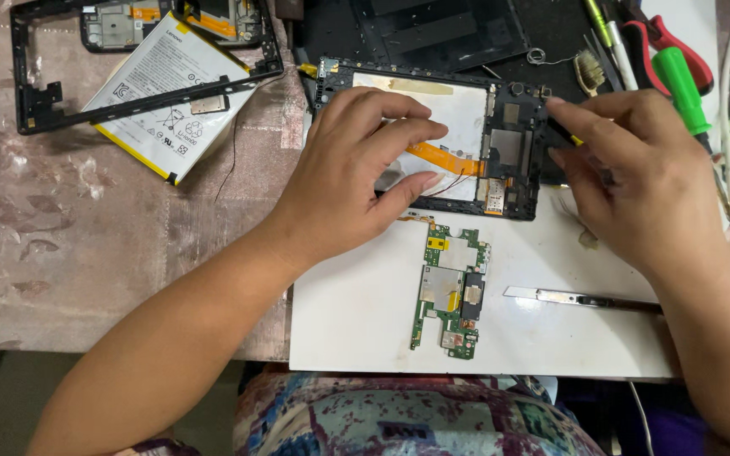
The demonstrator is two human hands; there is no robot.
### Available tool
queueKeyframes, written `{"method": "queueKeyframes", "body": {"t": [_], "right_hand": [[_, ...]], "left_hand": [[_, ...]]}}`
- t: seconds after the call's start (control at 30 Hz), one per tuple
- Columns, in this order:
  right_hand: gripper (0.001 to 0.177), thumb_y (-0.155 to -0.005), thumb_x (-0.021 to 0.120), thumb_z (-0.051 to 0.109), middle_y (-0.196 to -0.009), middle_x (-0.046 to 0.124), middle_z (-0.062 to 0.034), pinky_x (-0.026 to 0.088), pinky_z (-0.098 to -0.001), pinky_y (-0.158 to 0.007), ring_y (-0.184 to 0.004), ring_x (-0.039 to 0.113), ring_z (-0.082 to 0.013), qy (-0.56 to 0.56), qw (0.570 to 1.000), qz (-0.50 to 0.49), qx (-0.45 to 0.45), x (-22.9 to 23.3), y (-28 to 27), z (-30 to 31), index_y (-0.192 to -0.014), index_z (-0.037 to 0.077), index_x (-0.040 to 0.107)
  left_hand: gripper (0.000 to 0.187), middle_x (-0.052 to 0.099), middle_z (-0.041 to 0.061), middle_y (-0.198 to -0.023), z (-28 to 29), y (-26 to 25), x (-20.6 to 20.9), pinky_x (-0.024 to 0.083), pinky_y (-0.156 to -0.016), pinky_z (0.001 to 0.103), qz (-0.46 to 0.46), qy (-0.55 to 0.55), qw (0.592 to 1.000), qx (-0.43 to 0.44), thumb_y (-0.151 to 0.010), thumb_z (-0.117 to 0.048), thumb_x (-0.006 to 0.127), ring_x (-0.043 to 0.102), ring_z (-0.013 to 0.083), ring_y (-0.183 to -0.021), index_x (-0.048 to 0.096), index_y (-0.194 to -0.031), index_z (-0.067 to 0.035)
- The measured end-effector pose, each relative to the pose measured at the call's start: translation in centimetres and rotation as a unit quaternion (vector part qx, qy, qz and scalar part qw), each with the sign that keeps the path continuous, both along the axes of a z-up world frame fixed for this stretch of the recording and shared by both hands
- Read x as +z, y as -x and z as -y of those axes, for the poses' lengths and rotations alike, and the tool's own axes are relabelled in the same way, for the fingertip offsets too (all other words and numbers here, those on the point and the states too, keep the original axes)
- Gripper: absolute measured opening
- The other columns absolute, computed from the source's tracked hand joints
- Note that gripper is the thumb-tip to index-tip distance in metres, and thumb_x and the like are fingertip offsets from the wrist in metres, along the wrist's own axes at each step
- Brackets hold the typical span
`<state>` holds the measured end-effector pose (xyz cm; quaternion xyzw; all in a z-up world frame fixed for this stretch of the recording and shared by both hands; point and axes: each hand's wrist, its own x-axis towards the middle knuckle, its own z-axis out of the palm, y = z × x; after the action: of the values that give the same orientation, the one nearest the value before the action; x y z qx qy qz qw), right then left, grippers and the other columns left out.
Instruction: The person cleans a circuit board with a brush and then uses tweezers to remove a small component. They then place the circuit board into a device chassis and connect a ribbon cable.
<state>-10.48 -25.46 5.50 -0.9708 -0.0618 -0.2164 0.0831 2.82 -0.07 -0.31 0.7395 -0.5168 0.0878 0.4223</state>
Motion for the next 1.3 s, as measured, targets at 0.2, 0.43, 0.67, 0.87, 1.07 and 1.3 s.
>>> {"method": "queueKeyframes", "body": {"t": [0.2,0.43,0.67,0.87,1.07,1.3], "right_hand": [[0.013,-0.089,0.081,-0.005,-0.089,0.067,-0.0113,0.052,-0.0327,-0.064,-0.076,0.068,-0.0220,-0.065,0.998,-0.009,-0.006,-0.3,0.6,1.5,-0.100,0.001,0.077],[0.012,-0.099,0.082,0.004,-0.086,0.068,-0.0107,0.051,-0.0293,-0.065,-0.073,0.067,-0.0183,-0.071,0.997,-0.031,-0.020,-0.7,1.1,2.3,-0.108,-0.001,0.076],[0.026,-0.085,0.074,-0.014,-0.095,0.071,-0.0118,0.051,-0.0321,-0.061,-0.073,0.067,-0.0212,-0.092,0.995,-0.031,0.001,0.1,-0.2,0.7,-0.106,0.002,0.078],[0.027,-0.083,0.073,-0.011,-0.100,0.071,-0.0094,0.053,-0.0302,-0.064,-0.077,0.068,-0.0179,-0.121,0.991,-0.062,0.017,-0.2,-0.5,0.9,-0.104,0.006,0.078],[0.022,-0.084,0.079,-0.005,-0.087,0.068,-0.0098,0.052,-0.0306,-0.061,-0.071,0.067,-0.0171,-0.123,0.987,-0.105,0.015,-1.4,0.1,1.7,-0.104,0.004,0.080],[0.014,-0.090,0.084,0.011,-0.089,0.071,-0.0086,0.048,-0.0308,-0.057,-0.067,0.067,-0.0167,-0.084,0.988,-0.127,-0.002,-1.8,0.6,1.7,-0.098,0.003,0.077]], "left_hand": [[0.021,0.063,0.001,-0.127,-0.2,-0.6,1.1,0.042,-0.111,0.045,0.075,-0.015,0.997,0.015,-0.099,-0.017,0.078,0.054,0.0259,-0.123,0.075,-0.120,-0.015],[0.016,0.064,-0.003,-0.106,0.5,-1.5,3.3,0.041,-0.098,0.045,0.127,-0.113,0.985,0.015,-0.090,-0.020,0.083,0.055,0.0236,-0.109,0.078,-0.105,-0.017],[0.031,0.062,0.002,-0.113,3.0,-1.9,1.0,0.042,-0.099,0.047,0.076,-0.134,0.988,-0.006,-0.080,-0.026,0.086,0.054,0.0264,-0.112,0.075,-0.106,-0.013],[0.032,0.060,0.003,-0.125,2.2,-2.4,0.0,0.042,-0.108,0.048,0.087,-0.099,0.991,-0.022,-0.085,-0.026,0.087,0.053,0.0279,-0.126,0.072,-0.109,-0.012],[0.051,0.054,0.012,-0.147,1.9,-2.9,-1.2,0.033,-0.123,0.056,0.108,-0.086,0.990,-0.022,-0.099,-0.041,0.078,0.043,0.0340,-0.145,0.066,-0.135,-0.008],[0.053,0.053,0.011,-0.150,2.0,-2.9,-2.0,0.024,-0.125,0.063,0.101,-0.092,0.990,-0.024,-0.103,-0.051,0.072,0.039,0.0337,-0.149,0.067,-0.139,-0.012]]}}
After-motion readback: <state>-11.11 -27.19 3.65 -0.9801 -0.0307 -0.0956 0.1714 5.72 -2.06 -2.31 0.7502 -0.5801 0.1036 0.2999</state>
